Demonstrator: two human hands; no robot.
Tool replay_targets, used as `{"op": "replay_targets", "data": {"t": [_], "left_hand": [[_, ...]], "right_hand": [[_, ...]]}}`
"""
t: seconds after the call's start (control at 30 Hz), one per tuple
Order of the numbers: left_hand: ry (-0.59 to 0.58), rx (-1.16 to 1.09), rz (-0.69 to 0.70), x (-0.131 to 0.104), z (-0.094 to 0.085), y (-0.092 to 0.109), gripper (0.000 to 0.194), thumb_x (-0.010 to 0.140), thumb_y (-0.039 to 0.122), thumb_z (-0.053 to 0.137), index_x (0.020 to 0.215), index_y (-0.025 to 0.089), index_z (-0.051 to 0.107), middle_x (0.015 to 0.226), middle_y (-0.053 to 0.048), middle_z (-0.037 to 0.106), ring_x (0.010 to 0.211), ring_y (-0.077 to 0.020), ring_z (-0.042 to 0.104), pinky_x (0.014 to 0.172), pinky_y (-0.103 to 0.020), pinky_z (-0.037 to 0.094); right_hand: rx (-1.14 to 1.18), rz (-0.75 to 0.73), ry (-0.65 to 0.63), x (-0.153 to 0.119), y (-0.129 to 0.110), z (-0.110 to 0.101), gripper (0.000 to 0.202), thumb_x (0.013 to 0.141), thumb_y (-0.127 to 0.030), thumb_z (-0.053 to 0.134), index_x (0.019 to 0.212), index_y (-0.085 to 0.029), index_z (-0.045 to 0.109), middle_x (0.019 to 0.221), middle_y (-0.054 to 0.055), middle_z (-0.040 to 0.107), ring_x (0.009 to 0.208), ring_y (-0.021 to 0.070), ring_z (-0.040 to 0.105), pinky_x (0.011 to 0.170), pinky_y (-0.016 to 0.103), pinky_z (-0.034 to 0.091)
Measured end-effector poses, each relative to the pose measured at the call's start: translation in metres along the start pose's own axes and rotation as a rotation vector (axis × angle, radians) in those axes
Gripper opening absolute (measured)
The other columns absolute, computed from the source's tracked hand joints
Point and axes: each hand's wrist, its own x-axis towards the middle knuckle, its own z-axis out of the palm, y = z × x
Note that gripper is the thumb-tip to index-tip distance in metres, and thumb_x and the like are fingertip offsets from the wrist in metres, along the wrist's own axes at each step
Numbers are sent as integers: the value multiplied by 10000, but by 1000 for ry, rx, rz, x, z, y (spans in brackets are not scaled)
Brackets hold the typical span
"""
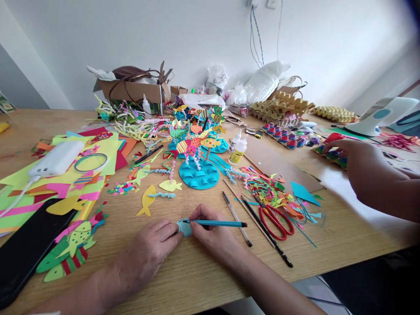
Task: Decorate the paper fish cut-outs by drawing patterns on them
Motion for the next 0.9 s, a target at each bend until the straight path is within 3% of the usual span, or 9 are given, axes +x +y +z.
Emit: {"op": "replay_targets", "data": {"t": [0.17,0.9], "left_hand": [[-30,-11,-30,1,-2,4,371,917,91,294,1095,208,597,950,-41,643,843,-189,587,777,-316,520],[-15,-2,-63,-2,0,7,346,928,98,293,1097,181,583,989,-61,631,859,-201,586,755,-323,532]], "right_hand": [[-149,-38,5,-3,-1,2,89,707,-83,539,688,-169,532,606,-37,549,535,81,453,499,189,329],[-231,-51,13,-2,2,7,93,696,-84,536,692,-177,538,582,-35,574,484,76,458,467,180,330]]}}
